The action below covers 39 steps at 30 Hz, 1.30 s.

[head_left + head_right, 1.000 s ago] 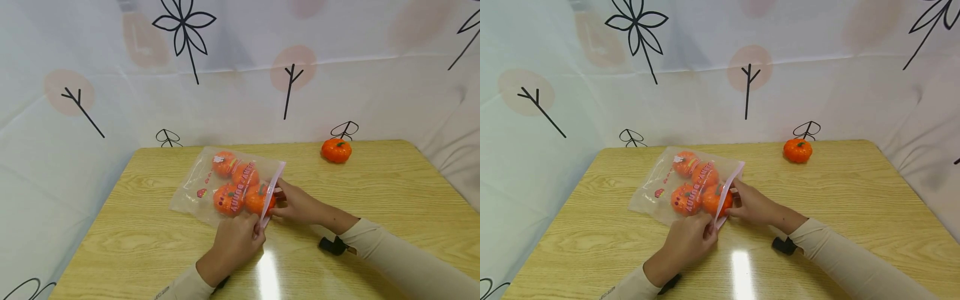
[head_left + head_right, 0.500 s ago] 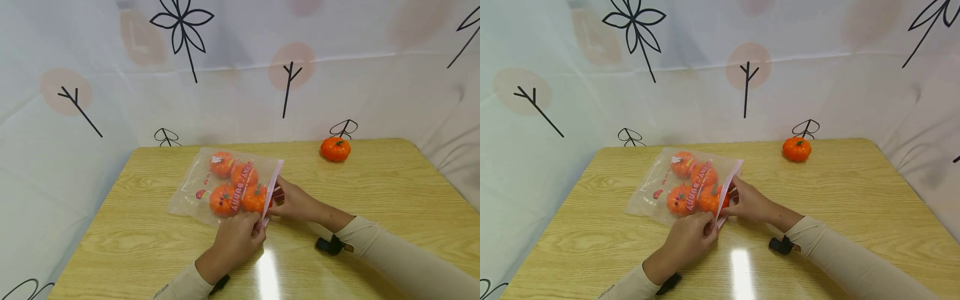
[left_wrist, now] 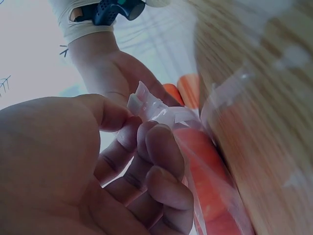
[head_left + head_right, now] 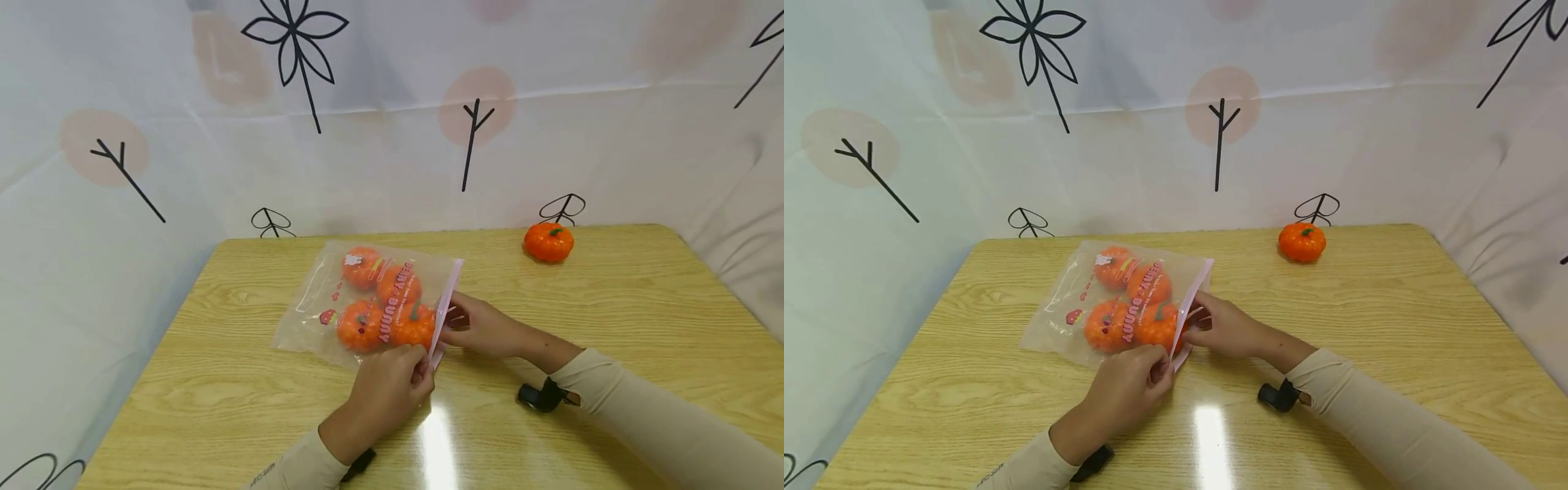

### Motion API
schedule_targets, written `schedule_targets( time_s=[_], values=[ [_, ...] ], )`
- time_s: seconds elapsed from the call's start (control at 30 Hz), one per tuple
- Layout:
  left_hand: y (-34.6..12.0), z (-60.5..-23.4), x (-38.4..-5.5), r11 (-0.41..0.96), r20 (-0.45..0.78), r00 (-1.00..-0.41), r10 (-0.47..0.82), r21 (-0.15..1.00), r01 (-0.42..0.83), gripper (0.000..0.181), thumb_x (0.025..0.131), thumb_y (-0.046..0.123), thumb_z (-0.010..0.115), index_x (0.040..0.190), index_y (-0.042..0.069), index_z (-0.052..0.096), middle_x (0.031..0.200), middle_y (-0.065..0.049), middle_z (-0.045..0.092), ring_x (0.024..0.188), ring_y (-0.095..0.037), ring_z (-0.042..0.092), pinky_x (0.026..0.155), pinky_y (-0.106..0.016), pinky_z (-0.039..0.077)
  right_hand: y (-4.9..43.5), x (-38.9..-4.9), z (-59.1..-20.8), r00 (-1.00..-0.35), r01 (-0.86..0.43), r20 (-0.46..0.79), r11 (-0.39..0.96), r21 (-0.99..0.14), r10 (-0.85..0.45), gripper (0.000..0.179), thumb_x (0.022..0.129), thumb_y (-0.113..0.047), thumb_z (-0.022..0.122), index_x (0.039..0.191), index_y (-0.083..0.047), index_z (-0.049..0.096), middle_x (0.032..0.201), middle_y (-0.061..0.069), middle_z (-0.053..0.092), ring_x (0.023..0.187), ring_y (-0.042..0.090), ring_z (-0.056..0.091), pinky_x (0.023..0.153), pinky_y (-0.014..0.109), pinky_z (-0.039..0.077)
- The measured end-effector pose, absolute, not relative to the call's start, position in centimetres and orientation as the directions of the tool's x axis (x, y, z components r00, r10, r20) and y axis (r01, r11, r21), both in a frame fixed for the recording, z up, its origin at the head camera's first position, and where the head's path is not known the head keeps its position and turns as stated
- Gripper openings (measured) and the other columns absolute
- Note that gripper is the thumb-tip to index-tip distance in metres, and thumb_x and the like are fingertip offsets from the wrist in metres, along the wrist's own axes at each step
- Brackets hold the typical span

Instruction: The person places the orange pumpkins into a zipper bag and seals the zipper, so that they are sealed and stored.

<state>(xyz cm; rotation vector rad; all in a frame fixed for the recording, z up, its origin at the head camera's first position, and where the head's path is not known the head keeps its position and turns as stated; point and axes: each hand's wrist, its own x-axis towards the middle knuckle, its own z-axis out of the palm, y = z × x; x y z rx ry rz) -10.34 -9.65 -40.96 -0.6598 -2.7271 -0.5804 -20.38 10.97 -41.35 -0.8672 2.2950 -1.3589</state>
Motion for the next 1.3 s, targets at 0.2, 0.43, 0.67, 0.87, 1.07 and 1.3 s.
schedule_targets(
  time_s=[0.2, 0.43, 0.67, 0.87, 1.07, 1.3],
  values=[
    [-9.63, -40.95, -10.38, 0.813, 0.355, -0.857, 0.374, 0.318, 0.487, 0.019, 0.082, 0.02, 0.073, 0.071, 0.021, 0.058, 0.061, 0.014, 0.045, 0.054, 0.002, 0.035, 0.049, -0.014, 0.026, 10.87, -20.54, -41.16, -0.763, -0.313, 0.006, 0.361, -0.878, -0.646, 0.052, 0.093, -0.019, 0.07, 0.138, -0.003, 0.049, 0.129, 0.014, 0.063, 0.117, 0.031, 0.064, 0.096, 0.04, 0.054],
    [-9.61, -40.97, -10.44, 0.813, 0.36, -0.853, 0.378, 0.311, 0.492, 0.018, 0.082, 0.021, 0.073, 0.072, 0.02, 0.058, 0.061, 0.014, 0.046, 0.053, 0.003, 0.035, 0.049, -0.014, 0.025, 11.04, -20.62, -41.25, -0.745, -0.314, 0.007, 0.341, -0.886, -0.667, 0.033, 0.094, -0.02, 0.069, 0.123, -0.008, 0.059, 0.125, 0.012, 0.064, 0.118, 0.031, 0.063, 0.097, 0.038, 0.054],
    [-9.63, -40.96, -10.43, 0.812, 0.352, -0.855, 0.381, 0.315, 0.491, 0.018, 0.082, 0.02, 0.074, 0.072, 0.02, 0.059, 0.061, 0.013, 0.048, 0.054, 0.002, 0.036, 0.052, -0.015, 0.026, 11.12, -20.64, -41.34, -0.726, -0.32, 0.0, 0.337, -0.885, -0.687, 0.033, 0.095, -0.019, 0.068, 0.125, -0.008, 0.061, 0.126, 0.011, 0.065, 0.12, 0.03, 0.063, 0.098, 0.036, 0.053],
    [-9.59, -40.87, -10.41, 0.805, 0.314, -0.869, 0.384, 0.348, 0.481, 0.018, 0.084, 0.019, 0.072, 0.074, 0.019, 0.058, 0.062, 0.012, 0.047, 0.055, 0.002, 0.037, 0.052, -0.016, 0.028, 11.22, -20.72, -41.52, -0.699, -0.326, 0.013, 0.302, -0.896, -0.715, 0.038, 0.096, -0.016, 0.066, 0.131, -0.002, 0.061, 0.131, 0.017, 0.064, 0.121, 0.032, 0.062, 0.099, 0.035, 0.053],
    [-9.5, -41.0, -10.39, 0.811, 0.299, -0.873, 0.385, 0.342, 0.475, 0.018, 0.086, 0.021, 0.071, 0.075, 0.019, 0.057, 0.063, 0.013, 0.045, 0.055, 0.002, 0.037, 0.05, -0.016, 0.027, 11.3, -20.85, -41.74, -0.672, -0.338, 0.018, 0.285, -0.897, -0.741, 0.039, 0.097, -0.013, 0.063, 0.133, 0.002, 0.059, 0.132, 0.02, 0.063, 0.121, 0.034, 0.062, 0.1, 0.036, 0.051],
    [-9.44, -41.19, -10.39, 0.814, 0.288, -0.877, 0.384, 0.343, 0.468, 0.018, 0.087, 0.022, 0.07, 0.076, 0.019, 0.057, 0.063, 0.012, 0.044, 0.056, 0.0, 0.038, 0.05, -0.016, 0.027, 11.38, -20.75, -41.47, -0.664, -0.371, 0.02, 0.306, -0.877, -0.748, 0.039, 0.098, -0.013, 0.062, 0.135, 0.001, 0.058, 0.134, 0.017, 0.063, 0.122, 0.032, 0.061, 0.102, 0.041, 0.05]
  ],
)
